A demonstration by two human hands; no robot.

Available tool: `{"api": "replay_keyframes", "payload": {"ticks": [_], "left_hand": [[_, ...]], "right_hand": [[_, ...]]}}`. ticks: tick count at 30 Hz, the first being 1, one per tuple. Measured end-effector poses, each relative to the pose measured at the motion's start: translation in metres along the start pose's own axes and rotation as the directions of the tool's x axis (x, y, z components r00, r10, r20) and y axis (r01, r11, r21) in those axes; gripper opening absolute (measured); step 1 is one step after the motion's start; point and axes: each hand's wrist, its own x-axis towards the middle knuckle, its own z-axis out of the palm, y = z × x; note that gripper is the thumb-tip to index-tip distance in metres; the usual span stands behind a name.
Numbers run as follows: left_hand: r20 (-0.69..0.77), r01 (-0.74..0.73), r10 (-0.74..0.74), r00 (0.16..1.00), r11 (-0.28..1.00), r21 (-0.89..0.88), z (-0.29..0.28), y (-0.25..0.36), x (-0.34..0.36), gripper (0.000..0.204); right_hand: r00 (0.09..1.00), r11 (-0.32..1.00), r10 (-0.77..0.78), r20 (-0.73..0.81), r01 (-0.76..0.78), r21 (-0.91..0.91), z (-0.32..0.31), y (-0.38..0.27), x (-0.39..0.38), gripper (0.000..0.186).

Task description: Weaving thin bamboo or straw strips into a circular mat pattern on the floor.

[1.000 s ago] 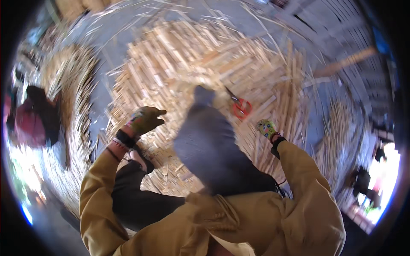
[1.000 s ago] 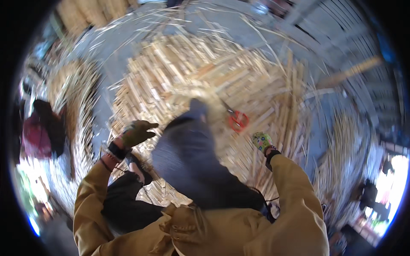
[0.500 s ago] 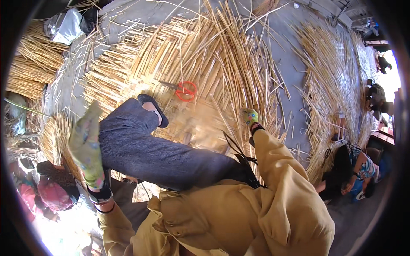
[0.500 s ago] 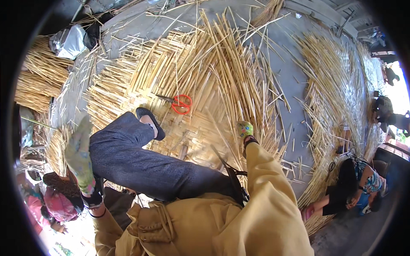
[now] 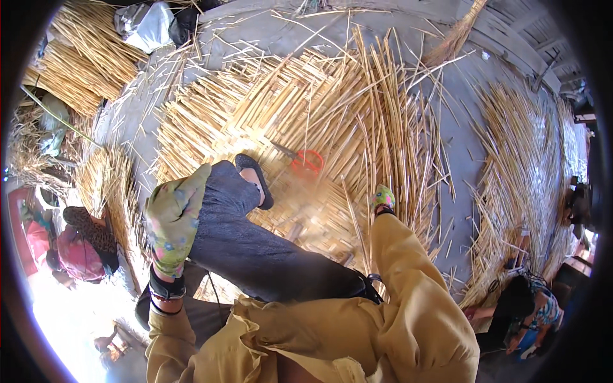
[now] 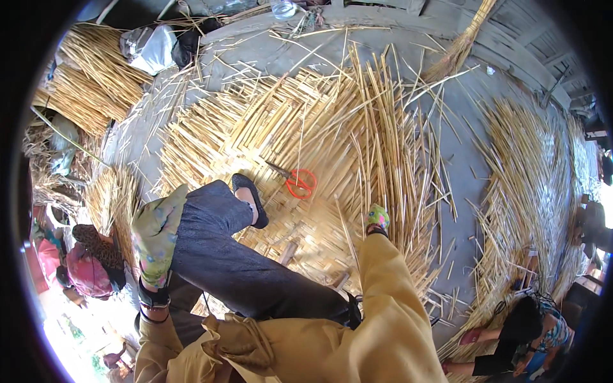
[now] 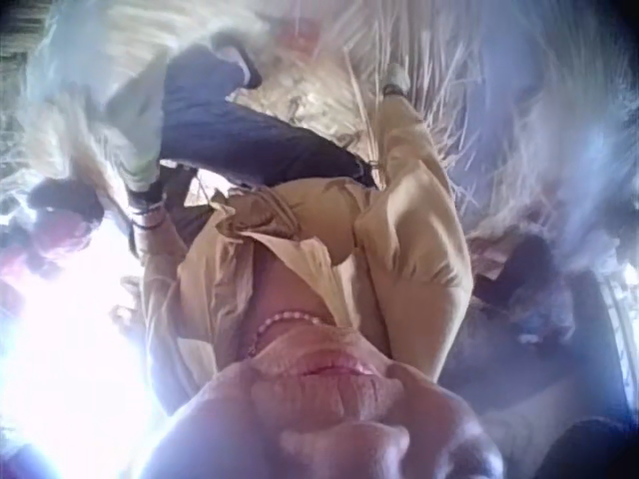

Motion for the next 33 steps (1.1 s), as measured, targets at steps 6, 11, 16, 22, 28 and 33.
{"api": "replay_keyframes", "payload": {"ticks": [6,11,16,22,28,33], "left_hand": [[-0.065,-0.184,0.192,0.979,0.977,0.106,0.001,0.008,0.011,0.023],[-0.104,-0.288,0.302,0.948,0.949,0.130,0.002,0.014,0.018,0.022],[0.053,0.155,-0.177,0.983,0.633,-0.758,-0.004,-0.007,0.017,0.044],[-0.067,-0.067,0.196,0.978,-0.006,-0.998,-0.019,-0.058,0.015,0.078],[-0.289,-0.343,-0.336,0.897,-0.114,-0.932,-0.092,-0.150,-0.003,0.049],[-0.399,-0.358,-0.639,0.657,0.202,-0.912,-0.152,-0.249,-0.084,0.037]], "right_hand": [[0.937,0.508,-0.132,0.324,-0.217,0.834,-0.078,0.022,-0.030,0.020],[0.876,-0.138,-0.297,0.381,-0.434,0.890,-0.186,-0.018,-0.018,0.027],[0.952,-0.249,-0.130,-0.276,0.238,0.939,-0.297,-0.117,-0.043,0.025],[0.723,-0.219,-0.688,-0.056,-0.133,0.967,-0.324,-0.232,-0.156,0.028],[0.061,0.014,-0.959,-0.278,0.986,0.166,-0.368,-0.279,-0.157,0.045],[0.386,0.560,-0.828,0.407,0.606,0.565,-0.432,-0.269,-0.118,0.041]]}}
